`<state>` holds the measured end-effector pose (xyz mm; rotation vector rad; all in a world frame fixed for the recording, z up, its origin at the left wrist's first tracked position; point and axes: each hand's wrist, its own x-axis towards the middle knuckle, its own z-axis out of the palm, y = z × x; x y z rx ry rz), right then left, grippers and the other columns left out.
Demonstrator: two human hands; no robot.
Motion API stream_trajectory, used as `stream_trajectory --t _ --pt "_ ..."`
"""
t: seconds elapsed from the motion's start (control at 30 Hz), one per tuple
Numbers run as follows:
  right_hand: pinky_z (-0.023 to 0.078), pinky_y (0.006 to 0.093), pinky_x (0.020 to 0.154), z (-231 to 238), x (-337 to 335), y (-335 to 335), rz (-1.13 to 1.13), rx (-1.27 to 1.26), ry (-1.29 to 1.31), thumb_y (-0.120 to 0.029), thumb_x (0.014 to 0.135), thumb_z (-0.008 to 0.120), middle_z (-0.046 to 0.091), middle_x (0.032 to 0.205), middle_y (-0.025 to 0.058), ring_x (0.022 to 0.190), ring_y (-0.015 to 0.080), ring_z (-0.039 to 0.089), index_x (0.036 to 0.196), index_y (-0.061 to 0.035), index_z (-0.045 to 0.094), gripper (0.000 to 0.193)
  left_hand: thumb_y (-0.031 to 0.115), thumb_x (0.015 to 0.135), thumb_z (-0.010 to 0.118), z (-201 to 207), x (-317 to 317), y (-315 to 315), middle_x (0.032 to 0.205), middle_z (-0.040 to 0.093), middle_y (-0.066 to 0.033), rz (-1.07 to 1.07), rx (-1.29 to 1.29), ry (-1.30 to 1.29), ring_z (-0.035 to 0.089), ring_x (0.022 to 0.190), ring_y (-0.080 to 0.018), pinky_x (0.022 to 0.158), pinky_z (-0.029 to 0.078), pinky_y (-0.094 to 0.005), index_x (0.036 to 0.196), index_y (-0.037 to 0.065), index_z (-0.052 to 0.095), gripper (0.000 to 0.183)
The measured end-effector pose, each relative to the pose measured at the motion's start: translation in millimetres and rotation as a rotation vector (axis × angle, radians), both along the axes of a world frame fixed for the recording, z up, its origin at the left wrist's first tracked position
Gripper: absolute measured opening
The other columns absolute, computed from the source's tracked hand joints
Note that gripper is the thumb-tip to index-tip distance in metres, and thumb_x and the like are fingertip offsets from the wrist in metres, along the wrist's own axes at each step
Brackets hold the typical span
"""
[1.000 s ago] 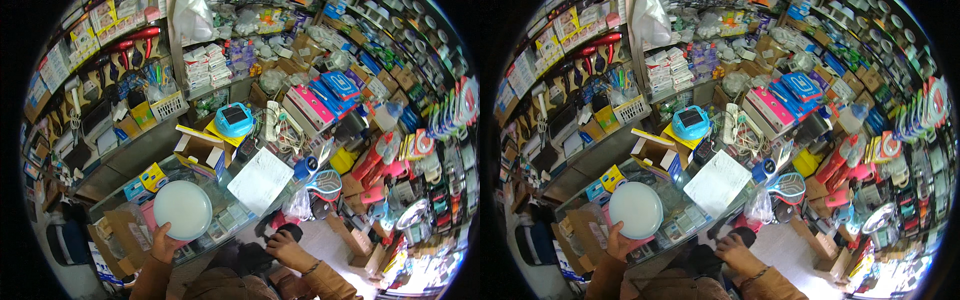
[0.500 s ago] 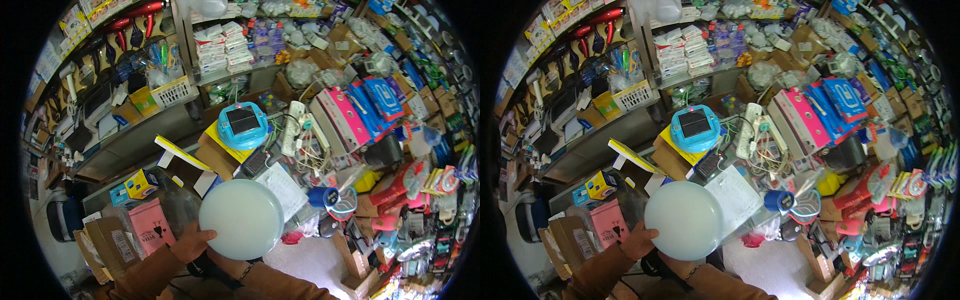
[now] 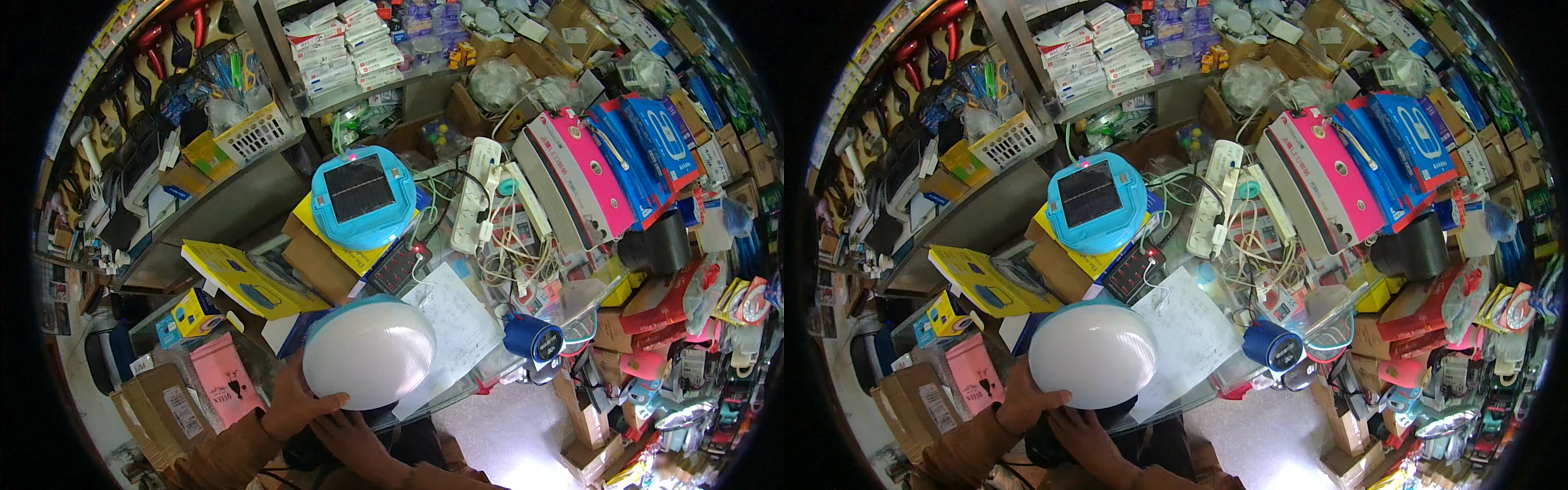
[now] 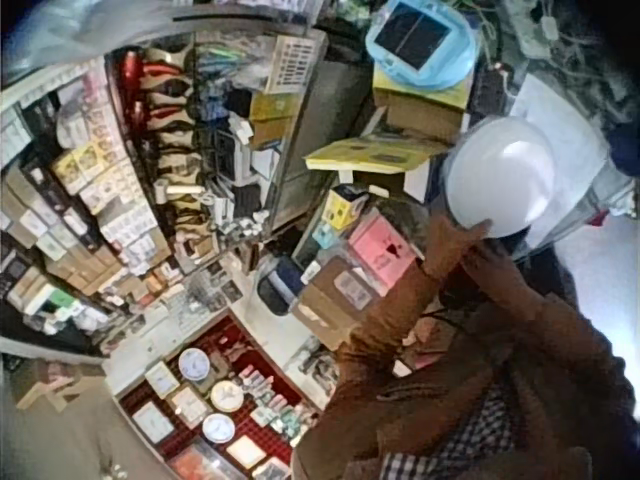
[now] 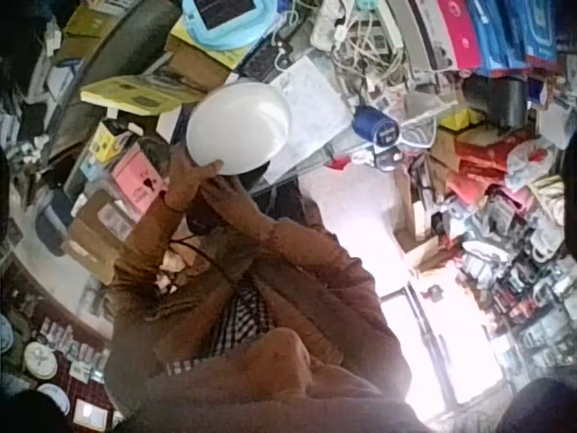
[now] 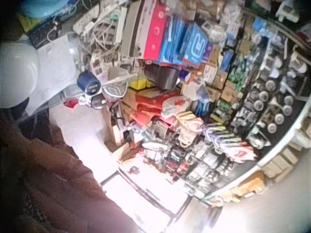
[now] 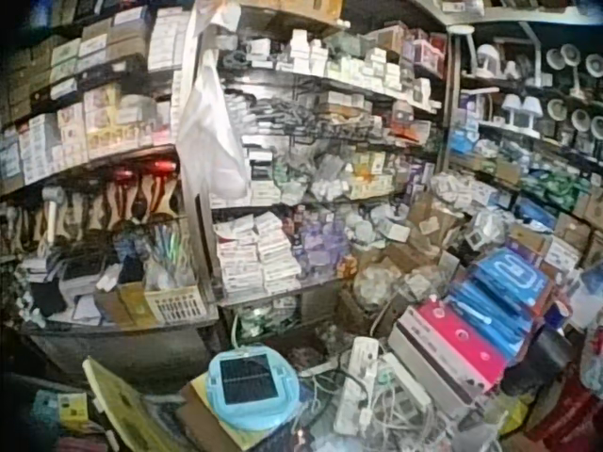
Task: The person applies glue to the edge of a translucent plastic dome, attaches it to a light-blue base, and wipes away excess glue. They then place the assembled unit on a counter with other similar units and handle a yellow product box and a black bag.
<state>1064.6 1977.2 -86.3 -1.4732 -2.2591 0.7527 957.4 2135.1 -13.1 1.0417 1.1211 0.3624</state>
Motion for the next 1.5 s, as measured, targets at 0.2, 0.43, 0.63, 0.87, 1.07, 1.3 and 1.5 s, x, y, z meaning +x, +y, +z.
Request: stream_trajectory --t 0.2,0.43,0.63,0.87,1.07,1.3,1.5 --pt "0.060 0.0456 0.110 27.8 118.9 -35.5 -0.858 -1.012 0.697 -0.013 0.102 0.077 0.080 0.126 0.0117 0.118 0.0251 0.077 0.135 -0.0010 0.077 0.035 0.026 0.082 0.099 -7.5 -1.3 0.8 0.150 0.066 -0.0231 -0.312 0.621 0.180 0.067 0.137 -0.0400 0.117 0.055 -0.0519 0.156 -0.001 0.054 0.091" --pt "0.062 0.0464 0.110 3.4 206.1 29.8 -1.044 -1.166 1.563 -0.057 0.117 0.055 0.074 0.142 0.0199 0.125 0.0300 0.076 0.162 0.0047 0.052 0.077 0.029 0.090 0.095 -36.2 9.2 15.6 0.169 0.054 -0.0166 -0.836 1.269 0.153 0.054 0.157 -0.0360 0.133 0.040 -0.0581 0.164 0.008 0.049 0.090" --pt "0.054 0.0434 0.118 7.8 194.1 44.1 -1.008 -1.173 1.521 -0.032 0.116 0.065 0.062 0.160 0.0164 0.142 0.0259 0.064 0.169 0.0045 0.043 0.069 0.030 0.097 0.090 -57.9 12.9 -1.5 0.174 0.049 -0.0089 -0.978 1.418 0.174 0.048 0.162 -0.0332 0.137 0.033 -0.0595 0.170 0.014 0.042 0.089" --pt "0.046 0.0397 0.121 -4.4 209.7 37.1 -0.950 -0.843 1.249 -0.035 0.093 0.091 0.065 0.152 0.0183 0.141 0.0280 0.061 0.164 0.0070 0.049 0.093 0.038 0.098 0.089 -32.1 6.1 6.6 0.178 0.041 -0.0179 -0.720 0.933 0.131 0.040 0.166 -0.0370 0.136 0.031 -0.0570 0.173 0.012 0.038 0.095" --pt "0.042 0.0421 0.127 -4.6 229.8 47.4 -0.770 -0.852 1.170 -0.020 0.091 0.093 0.062 0.157 0.0171 0.147 0.0279 0.057 0.167 0.0035 0.048 0.091 0.037 0.100 0.088 -56.7 23.4 23.1 0.168 0.046 -0.0265 -0.143 -0.135 0.003 0.049 0.156 -0.0367 0.126 0.047 -0.0509 0.174 -0.001 0.031 0.101" --pt "0.040 0.0441 0.130 1.4 232.3 62.0 -0.654 -0.909 1.148 -0.035 0.083 0.099 0.062 0.159 0.0183 0.149 0.0305 0.057 0.168 0.0028 0.048 0.105 0.041 0.089 0.100 -70.2 47.9 41.7 0.156 0.059 -0.0233 -0.331 -0.460 -0.069 0.057 0.147 -0.0316 0.120 0.052 -0.0451 0.168 -0.004 0.038 0.110" --pt "0.037 0.0441 0.132 0.2 239.0 80.2 -0.544 -1.031 1.137 -0.032 0.086 0.097 0.061 0.162 0.0186 0.153 0.0318 0.054 0.169 0.0016 0.047 0.103 0.038 0.083 0.104 -70.9 43.3 42.3 0.152 0.061 -0.0212 -0.332 -0.531 -0.098 0.057 0.145 -0.0331 0.125 0.046 -0.0461 0.164 -0.006 0.041 0.112"
